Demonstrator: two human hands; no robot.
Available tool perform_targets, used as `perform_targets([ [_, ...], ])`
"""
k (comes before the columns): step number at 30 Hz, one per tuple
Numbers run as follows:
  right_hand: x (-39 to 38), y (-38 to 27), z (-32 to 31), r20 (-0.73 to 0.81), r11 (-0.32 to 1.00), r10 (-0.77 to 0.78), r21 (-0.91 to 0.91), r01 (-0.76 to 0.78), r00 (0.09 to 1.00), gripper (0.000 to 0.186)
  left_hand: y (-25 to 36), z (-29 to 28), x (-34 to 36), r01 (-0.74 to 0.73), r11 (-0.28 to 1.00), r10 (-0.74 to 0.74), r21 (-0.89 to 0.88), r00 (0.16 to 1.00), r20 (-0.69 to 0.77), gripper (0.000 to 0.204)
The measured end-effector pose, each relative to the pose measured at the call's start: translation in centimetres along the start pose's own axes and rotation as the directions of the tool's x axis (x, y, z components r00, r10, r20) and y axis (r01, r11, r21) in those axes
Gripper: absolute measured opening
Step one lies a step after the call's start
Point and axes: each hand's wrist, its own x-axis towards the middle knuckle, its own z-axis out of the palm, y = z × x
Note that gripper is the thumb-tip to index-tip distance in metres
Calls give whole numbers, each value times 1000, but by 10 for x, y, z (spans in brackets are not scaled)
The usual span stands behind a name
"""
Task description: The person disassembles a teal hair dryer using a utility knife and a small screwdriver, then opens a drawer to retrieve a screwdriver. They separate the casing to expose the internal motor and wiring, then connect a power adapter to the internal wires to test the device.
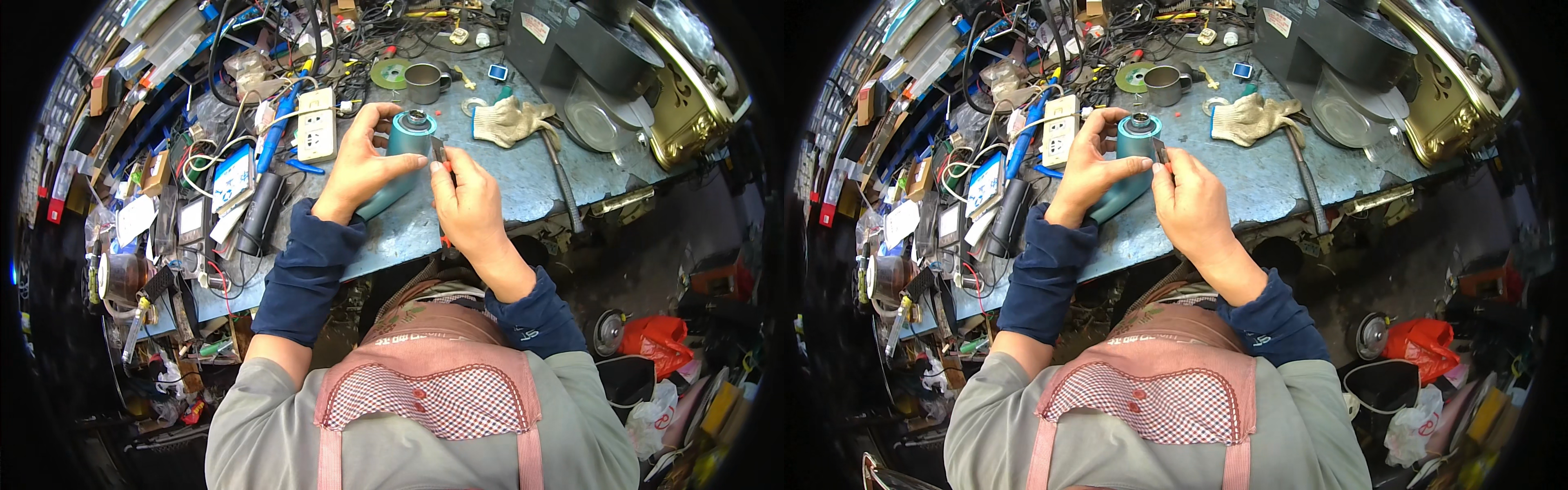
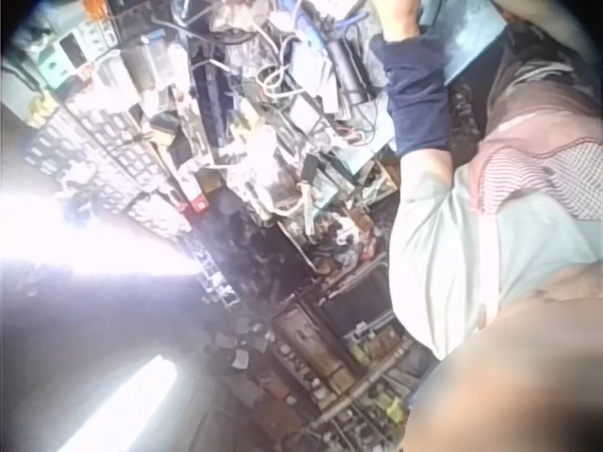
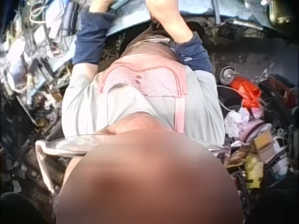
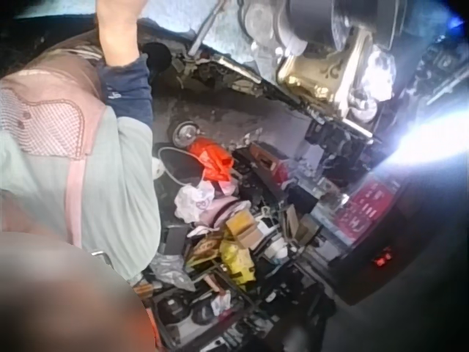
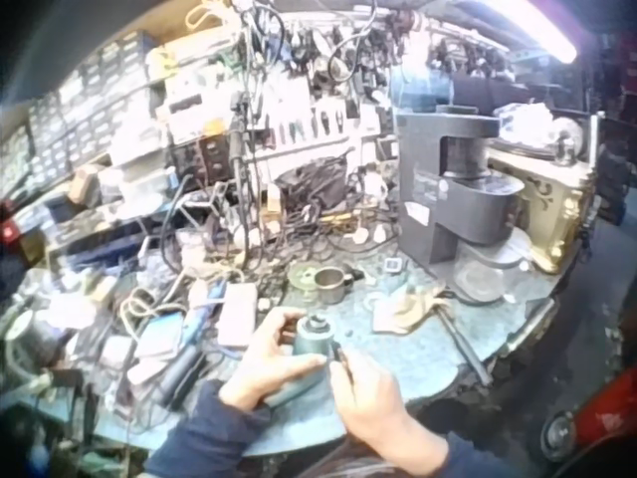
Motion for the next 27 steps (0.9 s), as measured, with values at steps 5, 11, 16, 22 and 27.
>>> perform_targets([
  [5, 5, -1, 2, 4, 1000, 0, -15, 0, 1000, 15, -4, 0, 0, -17, 1000, 17, 21, 1000, -16, 77],
  [11, 6, -2, 4, 6, 1000, -8, -18, 8, 1000, 14, -5, -1, 0, -33, 999, 34, 26, 999, -20, 77],
  [16, 6, -2, 5, 1, 1000, -2, -5, 2, 1000, 14, -5, -1, 0, -21, 999, 22, 27, 1000, -21, 77],
  [22, 8, -2, 5, 3, 1000, 0, -16, 0, 1000, 14, -5, -1, 0, -12, 999, 13, 30, 1000, -27, 77],
  [27, 7, -4, 6, -3, 998, -2, -60, 2, 1000, 12, -5, 0, 0, -17, 1000, 18, 26, 999, -30, 77],
])
